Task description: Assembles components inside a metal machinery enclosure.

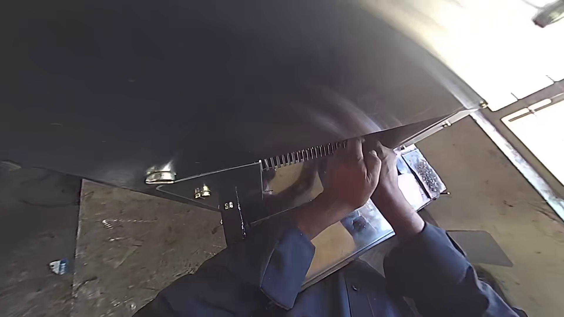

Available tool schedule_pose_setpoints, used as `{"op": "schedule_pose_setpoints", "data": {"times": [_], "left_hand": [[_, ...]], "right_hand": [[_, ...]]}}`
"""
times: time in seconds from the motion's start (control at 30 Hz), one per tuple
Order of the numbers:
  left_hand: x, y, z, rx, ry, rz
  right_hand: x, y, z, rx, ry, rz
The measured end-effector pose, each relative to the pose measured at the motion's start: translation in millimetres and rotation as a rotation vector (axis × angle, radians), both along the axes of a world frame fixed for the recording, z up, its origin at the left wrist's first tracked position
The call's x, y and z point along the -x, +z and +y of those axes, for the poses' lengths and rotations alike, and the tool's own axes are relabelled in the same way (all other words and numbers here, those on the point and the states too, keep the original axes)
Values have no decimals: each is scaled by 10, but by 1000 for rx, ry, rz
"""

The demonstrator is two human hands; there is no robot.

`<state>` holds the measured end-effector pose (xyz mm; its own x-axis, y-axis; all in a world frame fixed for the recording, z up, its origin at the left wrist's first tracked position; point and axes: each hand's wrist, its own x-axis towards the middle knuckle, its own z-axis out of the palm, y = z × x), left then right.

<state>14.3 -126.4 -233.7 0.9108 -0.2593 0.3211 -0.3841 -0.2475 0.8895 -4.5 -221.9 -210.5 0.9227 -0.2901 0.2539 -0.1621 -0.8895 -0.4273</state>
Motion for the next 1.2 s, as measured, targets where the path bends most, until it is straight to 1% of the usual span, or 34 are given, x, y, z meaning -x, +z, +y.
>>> {"op": "schedule_pose_setpoints", "data": {"times": [0.03,0.07,0.13,0.2,0.23,0.3,0.37,0.4,0.47,0.5,0.53,0.57,0.63,0.67,0.7,0.8,0.83,0.87,0.93,1.0,1.03,1.07,1.13,1.17,1.2], "left_hand": [[-1,-13,-10,26,6,-3],[-6,30,-20,61,26,-42],[3,216,-44,126,47,-146],[6,306,-18,145,27,-143],[-14,269,-3,119,9,-109],[-38,100,10,72,-28,-9],[-41,21,13,74,-29,15],[-43,58,17,89,-17,-11],[-37,218,4,126,3,-96],[-25,267,-2,134,3,-117],[-14,265,5,126,-10,-102],[-19,217,7,105,-24,-73],[-22,79,29,36,-58,36],[-20,39,34,10,-61,56],[-7,31,25,14,-41,35],[-2,247,2,101,3,-120],[1,299,-9,124,-6,-146],[-11,304,-5,130,-19,-149],[-43,197,16,99,-48,-101],[-48,75,61,17,-89,16],[-47,44,52,7,-87,31],[-39,48,32,36,-55,-9],[-39,223,5,120,-25,-146],[-17,345,11,149,-49,-173],[6,437,46,148,-85,-165]], "right_hand": [[-25,-30,-22,0,1,-29],[-29,35,-20,-26,26,-62],[-19,190,-76,-52,96,-188],[-22,237,-76,23,103,-247],[-61,172,-83,63,100,-261],[-90,2,-92,163,74,-167],[-100,-54,-77,201,46,-100],[-113,-2,-66,198,52,-119],[-136,152,-75,190,87,-265],[-131,188,-87,186,114,-327],[-117,170,-88,168,122,-332],[-101,110,-90,150,105,-285],[-79,-51,-92,139,58,-107],[-88,-115,-106,143,41,-62],[-91,-121,-118,149,46,-68],[-93,143,-117,146,116,-294],[-90,203,-118,149,140,-363],[-93,198,-111,120,141,-384],[-90,55,-99,81,96,-288],[-93,-116,-108,149,58,-137],[-94,-145,-113,163,46,-112],[-92,-108,-105,159,53,-139],[-86,116,-85,123,83,-282],[-57,244,-76,123,96,-310],[-27,330,-54,124,92,-268]]}}
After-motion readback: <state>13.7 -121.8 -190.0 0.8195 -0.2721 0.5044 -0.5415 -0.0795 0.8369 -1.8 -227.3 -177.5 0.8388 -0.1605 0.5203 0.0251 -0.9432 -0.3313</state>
